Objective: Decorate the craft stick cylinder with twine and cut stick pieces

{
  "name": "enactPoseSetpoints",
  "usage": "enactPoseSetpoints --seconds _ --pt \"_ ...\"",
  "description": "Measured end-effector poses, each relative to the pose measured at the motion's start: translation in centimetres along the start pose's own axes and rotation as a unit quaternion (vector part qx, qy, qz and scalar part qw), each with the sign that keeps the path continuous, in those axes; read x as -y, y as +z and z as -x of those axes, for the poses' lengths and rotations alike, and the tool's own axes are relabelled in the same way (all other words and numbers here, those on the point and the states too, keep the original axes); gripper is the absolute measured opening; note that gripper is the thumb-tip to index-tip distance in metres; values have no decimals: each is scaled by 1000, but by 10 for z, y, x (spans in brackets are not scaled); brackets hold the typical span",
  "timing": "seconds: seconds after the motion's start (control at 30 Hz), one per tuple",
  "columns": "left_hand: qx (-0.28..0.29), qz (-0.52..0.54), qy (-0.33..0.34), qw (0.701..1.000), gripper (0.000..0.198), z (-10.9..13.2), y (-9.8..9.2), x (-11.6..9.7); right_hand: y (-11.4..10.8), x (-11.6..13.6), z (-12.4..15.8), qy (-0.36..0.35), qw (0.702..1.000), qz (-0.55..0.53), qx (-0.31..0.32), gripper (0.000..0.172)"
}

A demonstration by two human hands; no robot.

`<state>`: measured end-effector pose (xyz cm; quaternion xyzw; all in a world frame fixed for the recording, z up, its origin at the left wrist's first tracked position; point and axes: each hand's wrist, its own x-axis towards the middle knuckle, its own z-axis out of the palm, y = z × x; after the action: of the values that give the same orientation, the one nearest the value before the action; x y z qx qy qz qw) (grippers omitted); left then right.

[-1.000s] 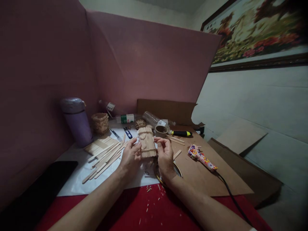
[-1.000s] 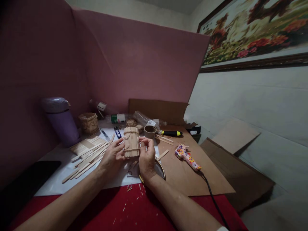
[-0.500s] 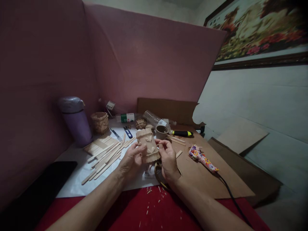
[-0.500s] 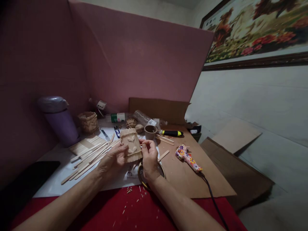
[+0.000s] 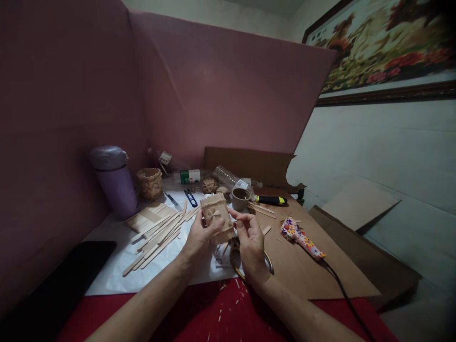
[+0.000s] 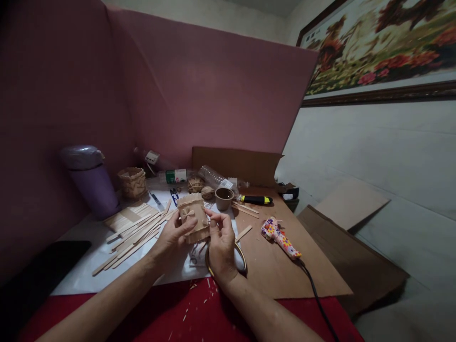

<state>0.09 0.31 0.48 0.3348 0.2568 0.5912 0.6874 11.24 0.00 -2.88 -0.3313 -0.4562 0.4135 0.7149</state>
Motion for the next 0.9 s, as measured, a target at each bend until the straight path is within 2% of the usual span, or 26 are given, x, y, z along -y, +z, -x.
enactPoseSetpoints --seconds 0.17,0.4,0.47,0.63,0.8,0.9 --pt "25 -18 -27 999 37 -2 -1 -2 -9 -10 -12 21 999 0 -31 17" --pt "-22 -5 -59 998 50 -8 -12 -2 -11 -12 -18 38 997 -23 -63 21" --pt "-5 2 -58 998 46 -9 -15 -1 -10 -9 -18 48 996 -48 -65 23" --pt "85 31 -63 994 36 -7 -17 2 -6 1 -16 66 991 -91 -69 27" --pt "57 45 -68 995 42 -7 -17 3 -5 5 -15 116 983 -120 -76 30" --pt "63 52 -73 994 44 -7 -18 3 -6 4 -14 127 980 -132 -80 31"
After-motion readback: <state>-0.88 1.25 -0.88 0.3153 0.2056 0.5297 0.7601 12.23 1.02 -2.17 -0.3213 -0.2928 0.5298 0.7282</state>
